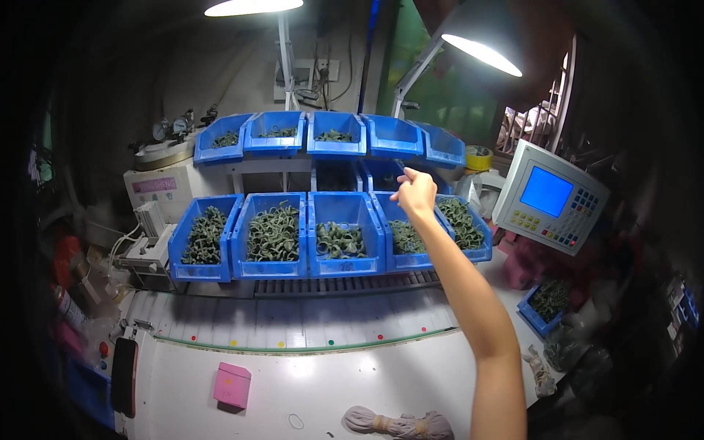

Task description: The person takes small green plastic components from blue bins and places them into a pink mold. They then pick up a small yellow piece and a white cotton ball, inserting them into the mold before closing it and securing it with a rubber band.

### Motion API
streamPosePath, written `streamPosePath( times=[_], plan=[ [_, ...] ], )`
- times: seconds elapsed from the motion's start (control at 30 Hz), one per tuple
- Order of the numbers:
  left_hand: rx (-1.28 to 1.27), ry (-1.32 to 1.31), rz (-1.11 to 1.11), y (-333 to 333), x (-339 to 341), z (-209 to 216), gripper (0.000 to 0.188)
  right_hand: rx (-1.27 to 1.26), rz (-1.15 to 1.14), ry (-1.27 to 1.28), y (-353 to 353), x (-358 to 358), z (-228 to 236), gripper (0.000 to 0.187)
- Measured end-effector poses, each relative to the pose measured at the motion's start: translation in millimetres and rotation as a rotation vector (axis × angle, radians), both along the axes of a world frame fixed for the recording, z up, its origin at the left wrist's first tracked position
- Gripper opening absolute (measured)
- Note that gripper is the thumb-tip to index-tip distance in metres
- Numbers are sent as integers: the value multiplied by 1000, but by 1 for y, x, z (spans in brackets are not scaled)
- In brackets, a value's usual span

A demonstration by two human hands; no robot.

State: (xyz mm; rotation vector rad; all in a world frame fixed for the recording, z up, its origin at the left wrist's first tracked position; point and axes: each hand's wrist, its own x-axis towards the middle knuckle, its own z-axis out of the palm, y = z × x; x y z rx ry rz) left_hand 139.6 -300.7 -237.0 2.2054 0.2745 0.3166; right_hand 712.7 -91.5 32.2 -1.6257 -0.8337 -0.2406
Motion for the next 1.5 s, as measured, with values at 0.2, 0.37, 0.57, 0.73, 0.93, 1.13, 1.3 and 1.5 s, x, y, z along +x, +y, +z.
streamPosePath(
  times=[0.2, 0.37, 0.57, 0.73, 0.93, 1.13, 1.3, 1.5],
  plan=[
    [-233, 789, -148, -10, 12, -16, 56, -76, 82, -225, -74, -33, -35, 25],
    [-121, 326, 31, -7, 46, 22, 35, -332, 396, -421, -133, -114, -53, 21],
    [-237, 441, 198, -29, 51, -12, 29, -534, 772, -616, -175, -190, -84, 21],
    [-246, 365, 276, -24, 36, -22, 26, -678, 1042, -581, -196, -233, -105, 21],
    [-371, 672, 62, -4, 55, -6, 52, -797, 1260, -590, -200, -258, -124, 21],
    [-247, 828, 88, 5, 47, 63, 63, -767, 1295, -558, -217, -261, -125, 22],
    [-242, 313, 164, 34, 37, 133, 64, -668, 1278, -302, -225, -279, -105, 39],
    [-33, -249, 450, 83, 90, 162, 89, -441, 1307, -37, -194, -280, -88, 65]
  ],
)
